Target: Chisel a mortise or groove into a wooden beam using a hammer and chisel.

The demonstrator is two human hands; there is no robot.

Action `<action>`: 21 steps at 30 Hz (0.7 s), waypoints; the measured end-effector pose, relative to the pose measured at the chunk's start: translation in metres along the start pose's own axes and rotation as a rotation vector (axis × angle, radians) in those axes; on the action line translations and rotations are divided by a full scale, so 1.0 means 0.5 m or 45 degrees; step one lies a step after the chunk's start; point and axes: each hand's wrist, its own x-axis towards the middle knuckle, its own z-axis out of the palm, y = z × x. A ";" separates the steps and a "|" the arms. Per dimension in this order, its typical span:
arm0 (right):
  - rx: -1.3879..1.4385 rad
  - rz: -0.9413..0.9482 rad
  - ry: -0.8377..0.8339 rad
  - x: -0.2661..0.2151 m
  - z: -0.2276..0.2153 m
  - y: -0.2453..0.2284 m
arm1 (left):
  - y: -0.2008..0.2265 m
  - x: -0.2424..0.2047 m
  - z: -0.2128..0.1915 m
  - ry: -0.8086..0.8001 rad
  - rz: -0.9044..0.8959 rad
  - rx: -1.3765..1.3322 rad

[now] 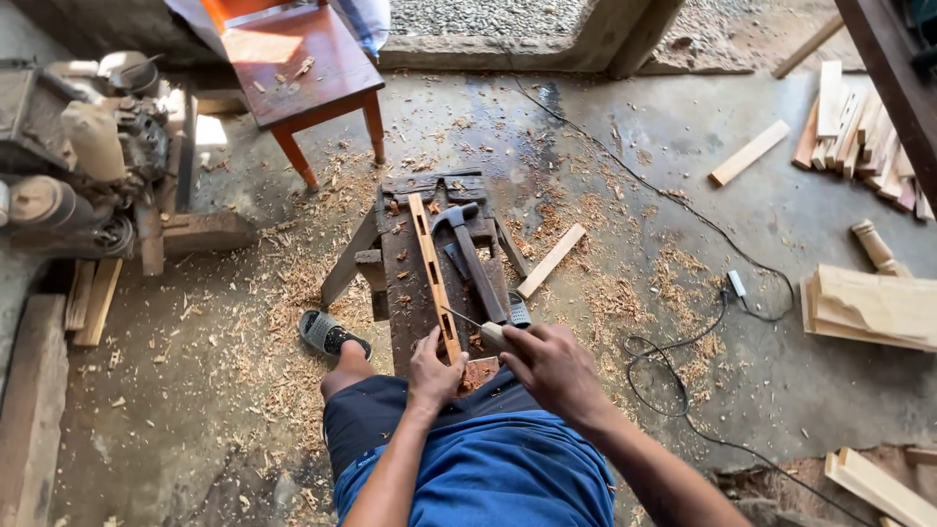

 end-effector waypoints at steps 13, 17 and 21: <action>-0.769 -0.529 -0.245 0.159 0.045 -0.028 | 0.037 -0.025 -0.018 -0.038 -0.022 -0.085; -0.904 -0.565 -0.470 0.236 0.047 -0.058 | 0.032 -0.026 -0.017 -0.038 0.021 -0.115; -0.886 -0.623 -0.490 0.319 0.049 -0.067 | 0.051 -0.039 -0.030 -0.038 0.004 -0.141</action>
